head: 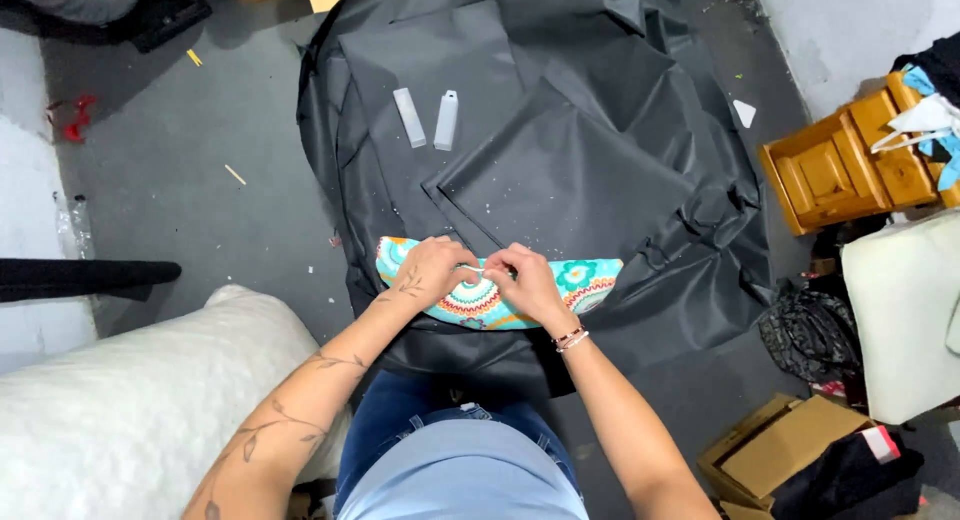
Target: Stuffing a crescent-shaped pillowcase with filling material and shaping it by hand.
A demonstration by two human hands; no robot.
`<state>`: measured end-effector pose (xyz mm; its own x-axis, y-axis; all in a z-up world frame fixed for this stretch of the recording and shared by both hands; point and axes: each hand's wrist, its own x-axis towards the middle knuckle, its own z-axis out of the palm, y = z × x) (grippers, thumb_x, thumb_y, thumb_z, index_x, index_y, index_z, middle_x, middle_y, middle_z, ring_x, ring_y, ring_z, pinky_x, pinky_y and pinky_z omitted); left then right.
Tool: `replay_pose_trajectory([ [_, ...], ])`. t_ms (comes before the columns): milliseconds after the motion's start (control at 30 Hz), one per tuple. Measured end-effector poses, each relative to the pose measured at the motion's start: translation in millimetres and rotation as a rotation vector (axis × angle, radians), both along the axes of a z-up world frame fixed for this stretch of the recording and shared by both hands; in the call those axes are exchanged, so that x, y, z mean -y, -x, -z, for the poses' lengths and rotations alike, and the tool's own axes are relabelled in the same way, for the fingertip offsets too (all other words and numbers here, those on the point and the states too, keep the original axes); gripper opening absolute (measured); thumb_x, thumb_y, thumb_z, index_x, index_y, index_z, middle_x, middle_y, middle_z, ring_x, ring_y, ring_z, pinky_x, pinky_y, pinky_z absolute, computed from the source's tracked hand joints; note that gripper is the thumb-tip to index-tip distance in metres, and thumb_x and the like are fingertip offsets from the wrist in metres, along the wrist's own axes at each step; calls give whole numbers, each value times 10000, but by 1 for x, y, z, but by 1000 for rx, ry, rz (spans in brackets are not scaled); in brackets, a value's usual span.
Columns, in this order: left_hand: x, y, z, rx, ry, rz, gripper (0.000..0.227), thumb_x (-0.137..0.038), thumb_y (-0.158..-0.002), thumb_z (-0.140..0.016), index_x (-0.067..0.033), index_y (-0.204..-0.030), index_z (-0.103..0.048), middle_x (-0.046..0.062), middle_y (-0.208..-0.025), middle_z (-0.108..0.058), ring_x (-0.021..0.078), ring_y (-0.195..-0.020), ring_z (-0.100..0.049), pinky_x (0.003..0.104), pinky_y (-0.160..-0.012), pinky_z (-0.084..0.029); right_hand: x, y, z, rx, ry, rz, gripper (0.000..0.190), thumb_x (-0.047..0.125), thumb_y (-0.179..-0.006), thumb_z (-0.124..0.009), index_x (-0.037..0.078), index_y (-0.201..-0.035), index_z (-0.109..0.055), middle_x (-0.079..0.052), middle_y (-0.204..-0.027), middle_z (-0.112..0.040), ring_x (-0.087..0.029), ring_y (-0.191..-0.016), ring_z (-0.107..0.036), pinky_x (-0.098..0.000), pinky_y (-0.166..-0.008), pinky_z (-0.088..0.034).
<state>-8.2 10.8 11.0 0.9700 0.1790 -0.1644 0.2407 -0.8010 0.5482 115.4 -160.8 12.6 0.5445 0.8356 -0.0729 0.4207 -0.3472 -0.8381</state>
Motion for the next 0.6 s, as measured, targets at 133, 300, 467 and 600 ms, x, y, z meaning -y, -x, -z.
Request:
replay_pose_trajectory([
  [133, -7, 7, 23, 143, 40, -37, 152, -413, -905, -717, -269, -910, -767, -13, -780, -707, 185, -874, -670, 312, -863, -494, -5, 0, -2, 24, -23, -24, 83, 160, -828, -795, 153, -909, -779, -45, -739, -620, -244, -786, -678, -354, -789, -535],
  [300, -8, 9, 34, 240, 97, -118, 110, -378, -889, -743, -289, -942, -782, -40, -757, -690, 158, -834, -651, 295, -834, -477, -11, -2, -1, 27, -71, -34, 97, 144, -819, -812, 138, -913, -786, -55, -753, -643, -231, -799, -685, -341, -796, -541],
  [467, -12, 3, 42, 244, 67, -107, 67, -356, -890, -732, -322, -925, -778, -58, -741, -677, 140, -811, -641, 292, -822, -466, -20, -5, -27, -37, 16, -5, 154, 121, -787, -830, 116, -937, -796, -109, -788, -702, -279, -827, -707, -385, -812, -554],
  [600, -18, -1, 52, 281, 33, -92, 75, -339, -889, -720, -300, -916, -777, -45, -741, -675, 160, -801, -649, 318, -797, -479, -44, -23, -24, -163, 211, -7, 244, 105, -782, -810, 93, -1024, -778, -106, -828, -764, -276, -830, -712, -415, -821, -559],
])
